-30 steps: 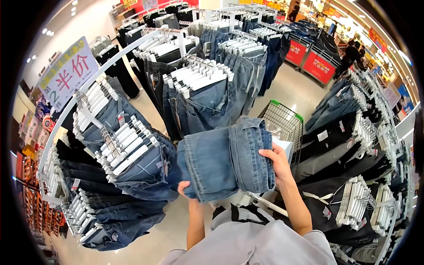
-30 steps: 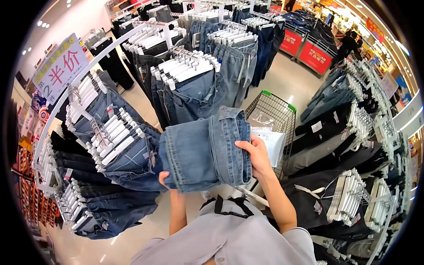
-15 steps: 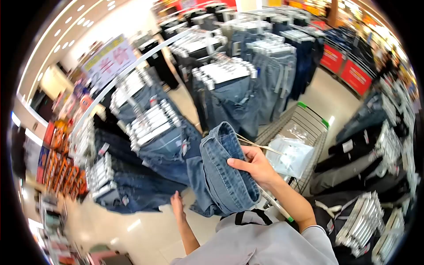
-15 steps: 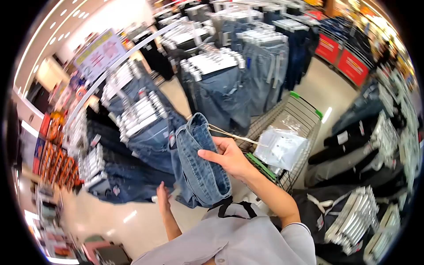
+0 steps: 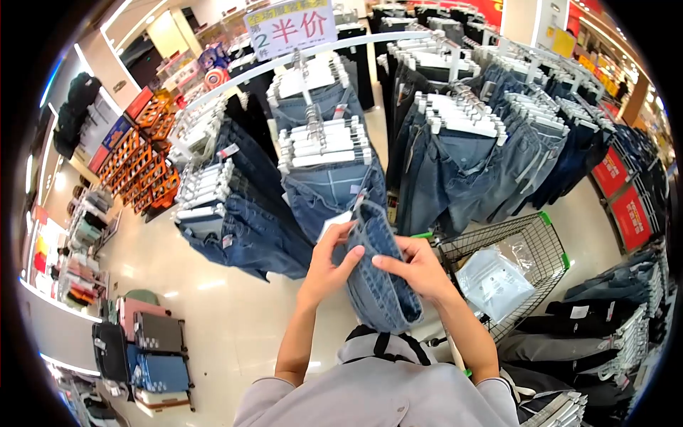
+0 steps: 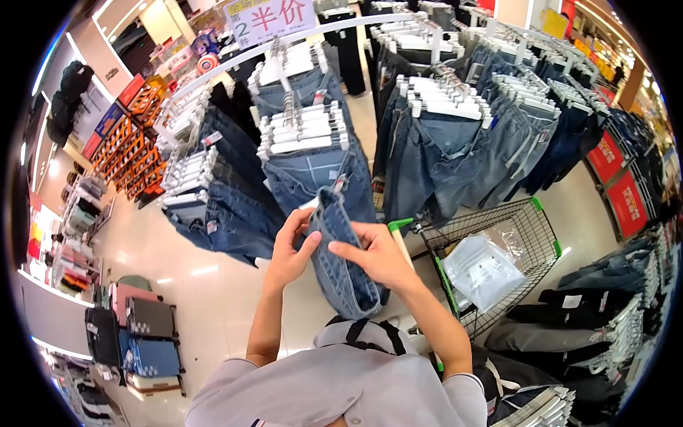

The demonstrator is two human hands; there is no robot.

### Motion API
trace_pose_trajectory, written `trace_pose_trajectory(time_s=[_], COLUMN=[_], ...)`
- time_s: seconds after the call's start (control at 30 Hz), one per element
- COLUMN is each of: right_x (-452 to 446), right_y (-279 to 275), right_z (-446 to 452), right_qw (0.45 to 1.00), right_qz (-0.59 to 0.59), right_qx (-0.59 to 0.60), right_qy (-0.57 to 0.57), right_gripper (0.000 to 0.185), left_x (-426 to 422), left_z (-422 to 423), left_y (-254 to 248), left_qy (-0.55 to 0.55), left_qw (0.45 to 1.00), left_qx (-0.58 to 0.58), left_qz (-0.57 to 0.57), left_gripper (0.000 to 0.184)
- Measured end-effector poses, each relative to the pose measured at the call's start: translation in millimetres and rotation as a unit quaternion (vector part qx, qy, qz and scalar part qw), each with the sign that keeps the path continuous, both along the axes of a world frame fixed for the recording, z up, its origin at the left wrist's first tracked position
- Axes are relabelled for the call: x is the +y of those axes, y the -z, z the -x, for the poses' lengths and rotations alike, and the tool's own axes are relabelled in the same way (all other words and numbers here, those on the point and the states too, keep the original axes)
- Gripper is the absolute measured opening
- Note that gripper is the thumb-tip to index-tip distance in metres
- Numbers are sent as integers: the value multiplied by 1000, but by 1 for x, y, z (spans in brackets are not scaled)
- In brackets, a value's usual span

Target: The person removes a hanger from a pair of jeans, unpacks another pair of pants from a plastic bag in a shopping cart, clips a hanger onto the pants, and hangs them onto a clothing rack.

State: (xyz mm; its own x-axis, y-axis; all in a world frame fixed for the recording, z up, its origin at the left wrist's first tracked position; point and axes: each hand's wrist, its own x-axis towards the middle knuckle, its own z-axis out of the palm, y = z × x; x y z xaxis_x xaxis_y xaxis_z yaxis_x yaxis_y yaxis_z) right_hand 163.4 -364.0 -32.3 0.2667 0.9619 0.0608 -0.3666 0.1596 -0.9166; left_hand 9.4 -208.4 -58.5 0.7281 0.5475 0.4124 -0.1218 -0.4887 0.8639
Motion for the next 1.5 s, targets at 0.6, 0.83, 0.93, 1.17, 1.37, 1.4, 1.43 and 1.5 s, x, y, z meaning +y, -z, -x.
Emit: trace_pose_trajectory(time_s=[0.6,0.83,0.93,1.17,1.37,1.4,1.43,1.5], right_x=[67,86,95,107,103,102,101,99], right_y=[-41,-69,-74,-70,-62,-60,-58,-53], right_z=[-125,-99,-85,-89,-96,-95,-95,-97], right_qw=[935,934,930,906,887,886,884,885], right_qz=[122,142,122,102,148,151,164,178], right_qx=[-109,-149,-216,-299,-352,-345,-347,-333], right_qy=[314,291,270,283,261,272,268,272], right_gripper=[17,23,26,30,29,29,30,32], left_x=[-23,28,87,101,125,128,132,130], left_z=[7,-34,-70,-137,-161,-170,-179,-191], left_y=[7,-17,-50,-57,-62,-56,-49,-38], left_qy=[456,302,102,95,151,154,159,138], left_qw=[881,917,970,983,985,983,982,987], left_qx=[-122,-232,-167,56,82,81,78,56], left_qz=[32,-118,-146,-146,20,64,65,56], left_gripper=[21,23,47,94,66,54,46,28])
